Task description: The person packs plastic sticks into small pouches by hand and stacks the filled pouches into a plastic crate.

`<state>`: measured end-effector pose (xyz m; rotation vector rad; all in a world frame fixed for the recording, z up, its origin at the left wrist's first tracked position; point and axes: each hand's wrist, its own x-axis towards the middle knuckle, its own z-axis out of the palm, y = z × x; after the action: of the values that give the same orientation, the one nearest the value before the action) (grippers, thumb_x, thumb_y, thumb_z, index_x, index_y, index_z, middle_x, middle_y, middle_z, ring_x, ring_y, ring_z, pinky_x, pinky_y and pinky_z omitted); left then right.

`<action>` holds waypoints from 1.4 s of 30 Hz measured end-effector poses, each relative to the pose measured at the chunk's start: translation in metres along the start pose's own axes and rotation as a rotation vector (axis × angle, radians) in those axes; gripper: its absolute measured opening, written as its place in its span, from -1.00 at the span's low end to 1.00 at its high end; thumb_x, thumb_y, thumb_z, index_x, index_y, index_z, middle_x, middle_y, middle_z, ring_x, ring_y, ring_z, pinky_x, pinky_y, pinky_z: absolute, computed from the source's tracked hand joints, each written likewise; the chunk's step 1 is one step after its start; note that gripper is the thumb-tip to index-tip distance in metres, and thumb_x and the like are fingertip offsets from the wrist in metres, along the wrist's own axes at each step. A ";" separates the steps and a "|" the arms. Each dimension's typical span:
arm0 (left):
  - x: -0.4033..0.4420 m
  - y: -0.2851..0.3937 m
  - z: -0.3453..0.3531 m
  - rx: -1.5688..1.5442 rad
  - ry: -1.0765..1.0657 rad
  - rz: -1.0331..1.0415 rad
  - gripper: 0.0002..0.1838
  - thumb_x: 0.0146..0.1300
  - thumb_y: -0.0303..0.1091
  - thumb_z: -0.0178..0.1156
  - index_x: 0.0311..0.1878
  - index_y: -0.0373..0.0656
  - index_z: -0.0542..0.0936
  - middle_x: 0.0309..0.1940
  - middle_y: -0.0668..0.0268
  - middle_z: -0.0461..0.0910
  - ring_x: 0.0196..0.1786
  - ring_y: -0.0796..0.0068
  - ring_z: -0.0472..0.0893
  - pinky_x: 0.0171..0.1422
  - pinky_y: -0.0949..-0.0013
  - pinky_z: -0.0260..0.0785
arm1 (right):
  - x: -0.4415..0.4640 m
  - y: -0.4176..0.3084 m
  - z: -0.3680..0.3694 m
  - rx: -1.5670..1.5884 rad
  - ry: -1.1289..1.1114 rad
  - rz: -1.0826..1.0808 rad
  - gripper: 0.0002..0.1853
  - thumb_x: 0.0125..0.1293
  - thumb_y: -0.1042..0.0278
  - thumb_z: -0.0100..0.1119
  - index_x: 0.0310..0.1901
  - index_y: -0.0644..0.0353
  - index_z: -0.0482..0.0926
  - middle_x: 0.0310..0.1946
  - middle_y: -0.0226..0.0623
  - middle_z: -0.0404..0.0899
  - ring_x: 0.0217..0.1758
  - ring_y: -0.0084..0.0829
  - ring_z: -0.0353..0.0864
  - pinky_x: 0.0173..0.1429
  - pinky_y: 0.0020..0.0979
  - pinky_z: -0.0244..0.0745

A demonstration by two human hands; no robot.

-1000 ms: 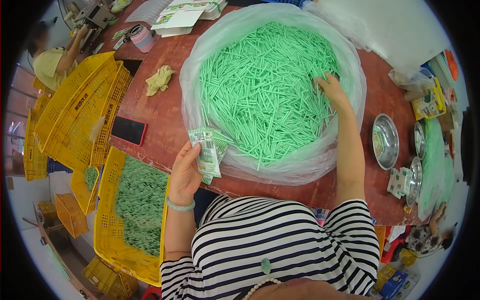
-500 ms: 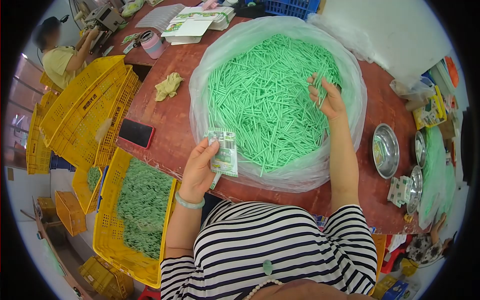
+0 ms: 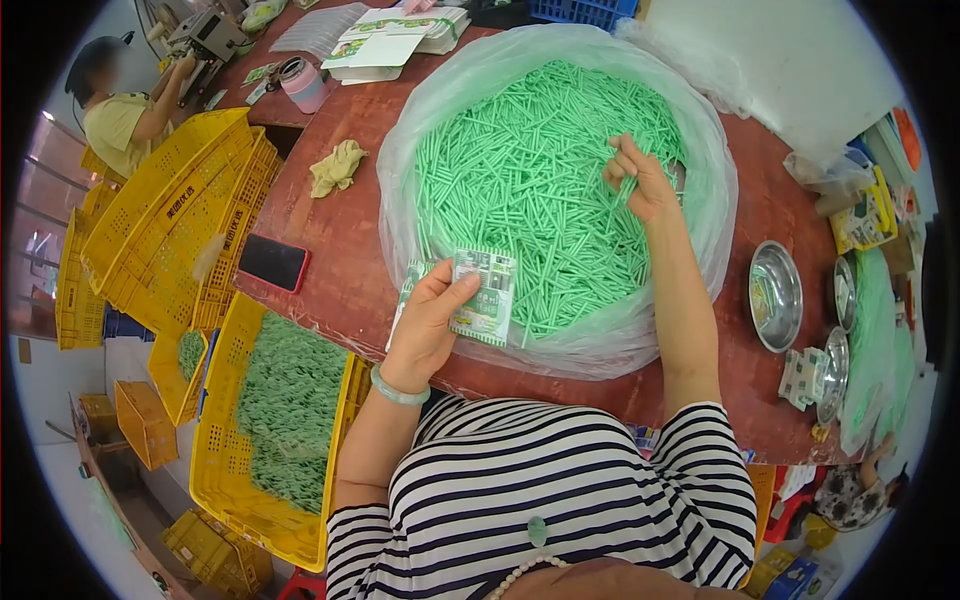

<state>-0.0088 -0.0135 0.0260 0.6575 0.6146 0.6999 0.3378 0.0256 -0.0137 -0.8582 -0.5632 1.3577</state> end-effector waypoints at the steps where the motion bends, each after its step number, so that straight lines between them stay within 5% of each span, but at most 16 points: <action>1: 0.002 -0.002 0.000 -0.001 -0.001 0.000 -0.75 0.32 -0.45 0.09 0.05 -0.23 0.51 -0.08 0.34 0.60 -0.05 0.59 0.56 0.06 0.48 0.40 | -0.003 -0.003 0.013 -0.142 0.210 -0.080 -0.75 0.39 0.16 0.05 -0.17 0.21 0.44 -0.64 -0.57 0.22 -0.55 -0.63 0.19 -0.33 -0.54 0.29; 5: 0.009 -0.009 0.004 0.100 0.000 0.072 -0.81 0.27 -0.49 0.14 -0.05 -0.25 0.55 -0.17 0.37 0.61 -0.16 0.64 0.55 -0.03 0.52 0.40 | -0.011 -0.014 0.037 -0.036 0.272 -0.196 -0.75 0.40 0.17 0.03 -0.16 0.22 0.43 -0.70 -0.61 0.08 -0.56 -0.65 0.15 -0.20 -0.46 0.32; 7: 0.013 -0.011 0.010 0.141 0.039 0.105 -0.84 0.26 -0.48 0.17 -0.11 -0.25 0.57 -0.24 0.42 0.61 -0.25 0.72 0.52 -0.10 0.59 0.36 | -0.016 -0.014 0.041 0.220 0.049 -0.161 -0.72 0.42 0.17 0.00 -0.09 0.24 0.42 -0.72 -0.60 0.03 -0.60 -0.68 0.10 -0.17 -0.46 0.32; 13: 0.031 -0.026 0.021 0.300 0.046 0.237 -0.88 0.27 -0.46 0.18 -0.16 -0.23 0.57 -0.35 0.49 0.56 -0.33 0.79 0.45 -0.21 0.62 0.31 | -0.029 0.007 0.081 0.306 -0.033 0.010 -0.73 0.46 0.17 -0.10 -0.08 0.21 0.42 -0.75 -0.62 0.01 -0.67 -0.69 0.03 -0.18 -0.49 0.34; 15: 0.034 -0.027 0.025 0.299 0.010 0.253 -0.86 0.29 -0.43 0.16 -0.12 -0.23 0.56 -0.30 0.47 0.58 -0.26 0.76 0.49 -0.15 0.60 0.34 | -0.036 0.016 0.100 0.271 -0.057 0.035 -0.73 0.47 0.16 -0.13 -0.10 0.20 0.42 -0.75 -0.62 0.04 -0.65 -0.69 0.07 -0.19 -0.50 0.34; 17: 0.034 -0.023 0.034 -0.021 -0.045 0.152 -0.84 0.31 -0.42 0.14 -0.08 -0.22 0.56 -0.23 0.43 0.60 -0.17 0.71 0.53 -0.07 0.56 0.39 | -0.043 0.025 0.120 0.116 -0.034 0.003 -0.70 0.47 0.14 -0.13 -0.07 0.24 0.41 -0.74 -0.63 0.06 -0.63 -0.69 0.11 -0.19 -0.51 0.31; 20: 0.038 -0.023 0.036 -0.190 -0.102 0.064 -0.82 0.33 -0.40 0.11 -0.04 -0.22 0.55 -0.17 0.38 0.61 -0.12 0.63 0.56 0.00 0.49 0.43 | -0.053 0.039 0.140 -0.097 -0.008 -0.105 -0.63 0.40 0.25 0.02 0.12 0.30 0.35 -0.67 -0.59 0.21 -0.62 -0.70 0.17 -0.48 -0.61 0.21; 23: 0.042 -0.028 0.034 -0.288 -0.123 0.026 -0.80 0.34 -0.40 0.09 -0.02 -0.21 0.53 -0.15 0.37 0.60 -0.11 0.61 0.57 0.03 0.46 0.44 | -0.060 0.056 0.150 -0.225 0.081 -0.215 -0.64 0.38 0.35 0.04 0.16 0.23 0.36 -0.62 -0.54 0.31 -0.60 -0.72 0.27 -0.54 -0.58 0.23; 29: 0.046 -0.024 0.035 -0.373 -0.186 0.012 -0.79 0.33 -0.39 0.11 0.00 -0.20 0.54 -0.11 0.36 0.60 -0.09 0.59 0.58 0.03 0.45 0.44 | -0.063 0.059 0.137 -0.264 0.049 -0.157 -0.70 0.40 0.31 0.03 0.08 0.25 0.45 -0.41 -0.37 0.54 -0.38 -0.63 0.55 -0.31 -0.61 0.46; 31: 0.045 -0.020 0.036 0.122 -0.130 0.150 -0.84 0.29 -0.38 0.17 -0.12 -0.21 0.57 -0.27 0.42 0.56 -0.27 0.65 0.48 -0.17 0.55 0.33 | -0.063 0.055 0.131 -0.394 0.073 -0.149 -0.70 0.40 0.24 0.03 -0.01 0.29 0.51 -0.40 -0.37 0.56 -0.39 -0.63 0.54 -0.29 -0.61 0.46; 32: 0.046 -0.019 0.030 0.121 -0.131 0.150 -0.84 0.29 -0.38 0.17 -0.12 -0.21 0.57 -0.27 0.42 0.56 -0.27 0.65 0.48 -0.17 0.55 0.33 | -0.058 0.056 0.127 -0.339 0.078 -0.243 -0.70 0.39 0.21 0.05 -0.06 0.29 0.54 -0.43 -0.40 0.54 -0.47 -0.66 0.48 -0.33 -0.64 0.40; 34: 0.050 -0.015 0.014 0.758 0.088 0.533 -0.88 0.25 -0.39 0.21 -0.29 -0.23 0.52 -0.48 0.47 0.42 -0.41 0.72 0.31 -0.35 0.56 0.20 | -0.057 0.038 0.112 -0.432 0.052 -0.207 -0.72 0.39 0.22 0.06 -0.07 0.28 0.54 -0.52 -0.47 0.43 -0.52 -0.69 0.36 -0.39 -0.63 0.28; 36: 0.047 -0.009 0.016 0.733 0.103 0.475 -0.79 0.23 -0.40 0.23 -0.42 -0.24 0.41 -0.61 0.48 0.25 -0.48 0.75 0.20 -0.46 0.51 0.10 | -0.061 0.024 0.108 -0.408 -0.029 -0.094 -0.74 0.37 0.24 0.08 -0.09 0.27 0.54 -0.64 -0.63 0.19 -0.60 -0.75 0.08 -0.48 -0.60 0.03; 42: 0.050 -0.005 0.019 0.620 0.066 0.431 -0.75 0.21 -0.39 0.26 -0.47 -0.24 0.40 -0.64 0.57 0.26 -0.53 0.78 0.17 -0.52 0.55 0.04 | -0.072 0.041 0.116 -0.829 -0.095 -0.246 -0.81 0.31 0.28 0.15 -0.23 0.25 0.57 -0.66 -0.68 0.24 -0.61 -0.78 0.12 -0.48 -0.63 0.04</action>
<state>0.0371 0.0136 0.0205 1.3730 0.7674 0.9394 0.2113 -0.0224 0.0308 -1.3302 -1.3080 0.9236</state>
